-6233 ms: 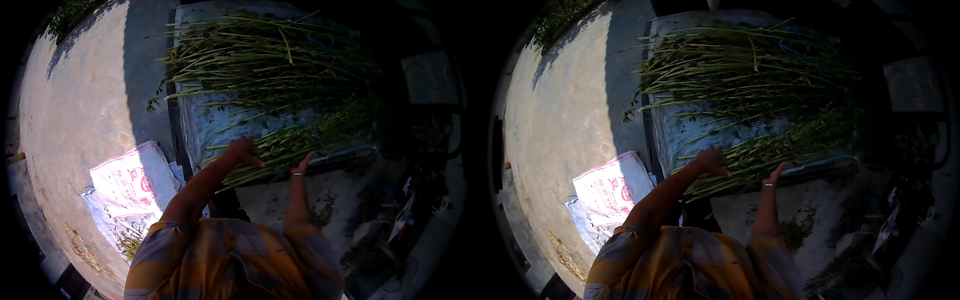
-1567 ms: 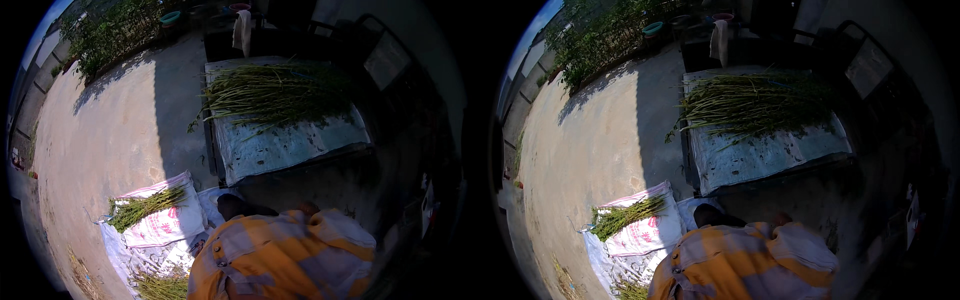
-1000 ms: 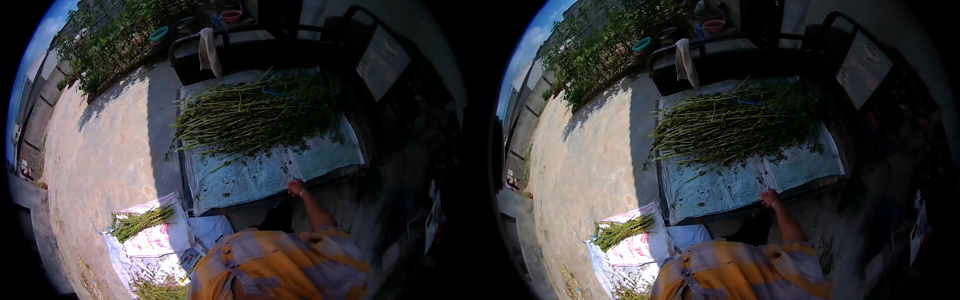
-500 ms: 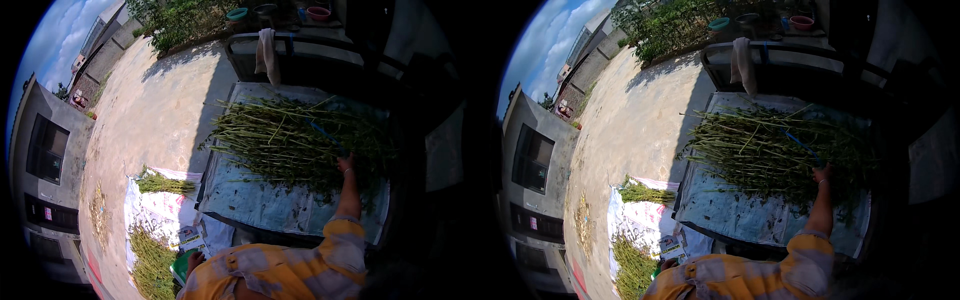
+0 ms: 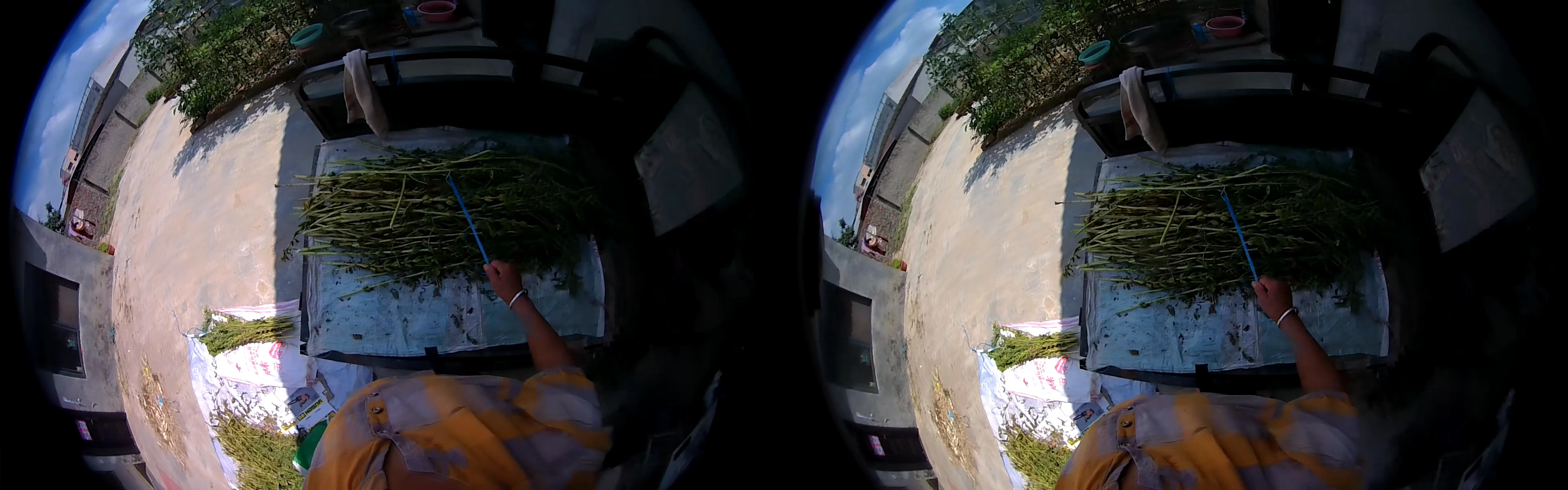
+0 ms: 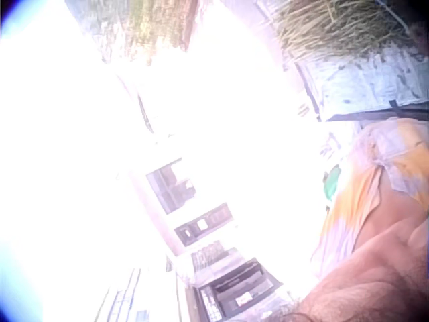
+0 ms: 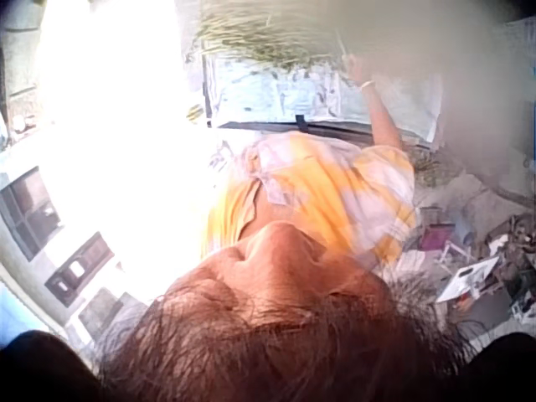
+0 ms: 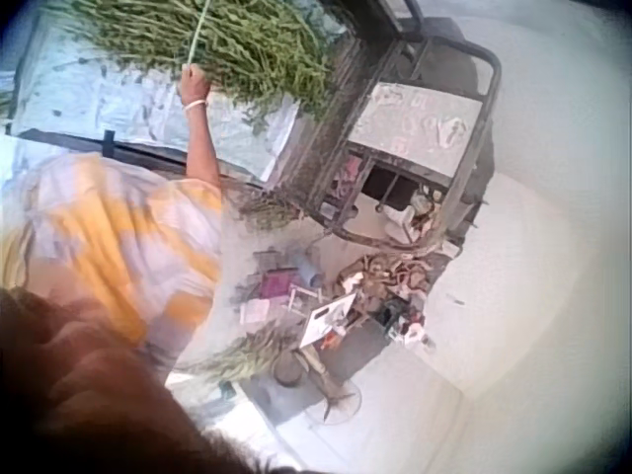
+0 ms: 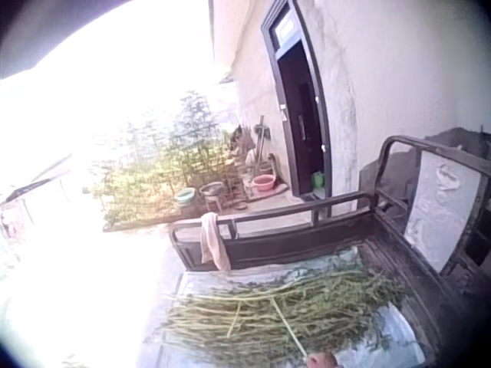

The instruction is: The person gathers long green plant stems from a table and arranges them into bundles. They use a blue plastic strip to tie the stems together, creating a neat bunch. The person then places the finished bundle onto a white sack on the ground and repeats the process with the remaining stems.

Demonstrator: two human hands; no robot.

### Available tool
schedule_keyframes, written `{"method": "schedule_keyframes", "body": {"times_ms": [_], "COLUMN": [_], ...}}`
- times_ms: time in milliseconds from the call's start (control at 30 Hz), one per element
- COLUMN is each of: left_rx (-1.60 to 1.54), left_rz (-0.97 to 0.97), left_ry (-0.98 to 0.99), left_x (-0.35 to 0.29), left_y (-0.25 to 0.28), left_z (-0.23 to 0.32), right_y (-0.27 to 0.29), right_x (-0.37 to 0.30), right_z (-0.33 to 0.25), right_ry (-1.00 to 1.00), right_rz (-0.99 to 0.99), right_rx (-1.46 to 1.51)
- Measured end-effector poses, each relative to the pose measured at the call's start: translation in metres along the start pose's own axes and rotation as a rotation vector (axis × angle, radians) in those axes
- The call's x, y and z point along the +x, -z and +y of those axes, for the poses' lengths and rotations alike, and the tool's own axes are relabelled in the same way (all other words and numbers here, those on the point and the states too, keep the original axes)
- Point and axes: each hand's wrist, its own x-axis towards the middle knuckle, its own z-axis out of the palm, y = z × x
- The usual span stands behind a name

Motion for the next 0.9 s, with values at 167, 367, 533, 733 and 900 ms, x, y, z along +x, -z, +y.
{"method": "schedule_keyframes", "body": {"times_ms": [167,367,533,733,900], "left_rx": [0.296,-0.367,-0.656,-0.914,-0.46], "left_rz": [-0.017,-0.576,-1.189,-1.073,-0.601], "left_ry": [-0.207,-0.058,0.192,0.105,-0.325], "left_x": [0.04,0.062,0.013,0.039,0.026], "left_y": [-0.029,-0.098,-0.152,-0.188,-0.149], "left_z": [-0.003,0.114,0.247,0.278,0.292], "right_y": [-0.003,0.009,-0.012,0.002,0.027], "right_x": [-0.064,-0.145,-0.189,-0.214,-0.22], "right_z": [-0.108,-0.174,-0.136,-0.115,-0.059], "right_ry": [0.106,0.279,0.215,0.01,-0.167], "right_rz": [-0.005,-0.283,-0.267,-0.337,-0.121], "right_rx": [0.176,0.178,-0.013,-0.21,-0.19]}}
